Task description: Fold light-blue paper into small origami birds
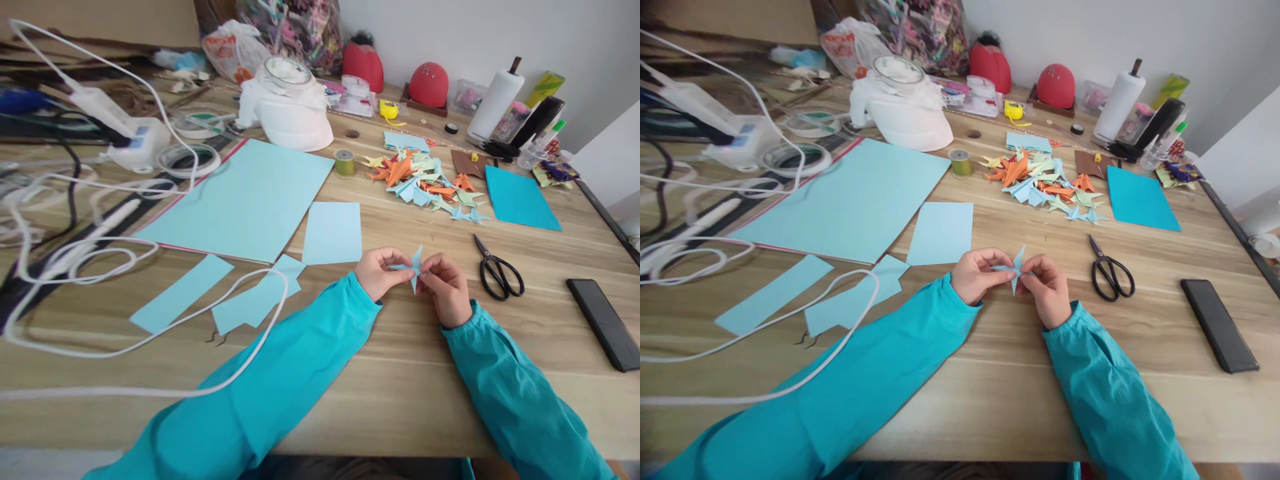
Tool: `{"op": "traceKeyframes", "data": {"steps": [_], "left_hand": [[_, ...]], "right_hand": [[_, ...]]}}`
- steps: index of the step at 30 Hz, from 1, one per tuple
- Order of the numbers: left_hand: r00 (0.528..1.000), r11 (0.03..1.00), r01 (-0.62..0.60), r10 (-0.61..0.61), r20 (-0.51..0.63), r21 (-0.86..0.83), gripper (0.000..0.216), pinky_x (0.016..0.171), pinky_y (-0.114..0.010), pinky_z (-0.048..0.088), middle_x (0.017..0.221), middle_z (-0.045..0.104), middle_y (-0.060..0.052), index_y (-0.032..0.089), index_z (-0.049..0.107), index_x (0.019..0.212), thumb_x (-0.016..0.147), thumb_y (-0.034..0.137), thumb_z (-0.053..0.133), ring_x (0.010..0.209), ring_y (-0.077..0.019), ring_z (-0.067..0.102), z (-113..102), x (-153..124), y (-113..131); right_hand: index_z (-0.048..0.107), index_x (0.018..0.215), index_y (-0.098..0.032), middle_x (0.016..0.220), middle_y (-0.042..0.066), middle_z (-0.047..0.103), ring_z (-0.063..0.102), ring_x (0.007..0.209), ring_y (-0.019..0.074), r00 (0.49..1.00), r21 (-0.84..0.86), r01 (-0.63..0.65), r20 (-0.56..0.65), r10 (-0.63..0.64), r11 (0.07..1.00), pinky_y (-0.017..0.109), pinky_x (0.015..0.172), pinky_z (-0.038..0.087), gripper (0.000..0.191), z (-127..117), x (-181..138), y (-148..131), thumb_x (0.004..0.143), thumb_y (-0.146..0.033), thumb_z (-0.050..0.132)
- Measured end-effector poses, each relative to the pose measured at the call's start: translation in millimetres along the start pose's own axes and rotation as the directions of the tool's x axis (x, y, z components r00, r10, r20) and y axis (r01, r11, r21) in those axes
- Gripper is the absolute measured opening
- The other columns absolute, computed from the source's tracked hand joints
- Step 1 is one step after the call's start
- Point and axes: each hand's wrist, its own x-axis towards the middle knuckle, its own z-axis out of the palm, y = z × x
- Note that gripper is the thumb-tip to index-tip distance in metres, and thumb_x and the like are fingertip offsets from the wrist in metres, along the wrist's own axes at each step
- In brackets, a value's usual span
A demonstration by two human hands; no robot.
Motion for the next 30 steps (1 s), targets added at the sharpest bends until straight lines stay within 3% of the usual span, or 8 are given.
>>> {"op": "traceKeyframes", "data": {"steps": [9,18,26,30], "left_hand": [[0.994,0.999,-0.039,0.036,-0.101,-0.023,0.05,0.06,-0.025,0.05,0.071,0.067,-0.002,0.012,0.056,0.083,0.04,0.016,0.083,0.061,-0.0125,0.062,3.7,-3.2,2.1],[0.998,0.999,-0.002,-0.002,-0.069,-0.054,0.067,0.059,-0.024,0.05,0.065,0.066,0.001,0.012,0.052,0.098,0.039,0.016,0.084,0.055,-0.0109,0.061,1.9,-1.3,2.8],[0.993,0.978,0.023,-0.047,-0.112,-0.207,0.065,0.06,-0.027,0.051,0.06,0.067,0.0,0.012,0.053,0.095,0.038,0.018,0.085,0.055,-0.0134,0.062,2.1,1.0,-0.4],[0.993,0.947,0.055,-0.085,-0.083,-0.318,0.051,0.052,-0.029,0.05,0.054,0.065,-0.001,0.011,0.058,0.079,0.041,0.029,0.085,0.048,-0.0141,0.06,3.8,1.4,-0.2]], "right_hand": [[0.055,0.073,-0.019,0.053,-0.004,0.062,0.056,0.046,0.0103,1.0,0.063,-0.005,-0.029,0.007,0.998,0.022,0.045,0.045,0.009,-1.8,0.2,1.4,0.072,-0.019,0.064],[0.05,0.075,-0.019,0.054,-0.003,0.064,0.056,0.045,0.0106,1.0,0.015,-0.007,-0.004,0.007,1.0,0.023,0.046,0.045,0.018,1.0,-1.4,-3.2,0.075,-0.029,0.066],[0.047,0.093,-0.02,0.058,-0.004,0.065,0.057,0.047,0.0101,0.999,0.026,-0.047,-0.006,0.047,0.999,0.022,0.047,0.045,0.033,3.4,2.8,-3.3,0.073,-0.035,0.069],[0.052,0.091,-0.019,0.061,-0.003,0.065,0.059,0.05,0.0103,0.994,0.1,-0.104,-0.017,0.106,0.99,0.022,0.049,0.047,0.033,3.9,3.2,-3.8,0.07,-0.035,0.071]]}}
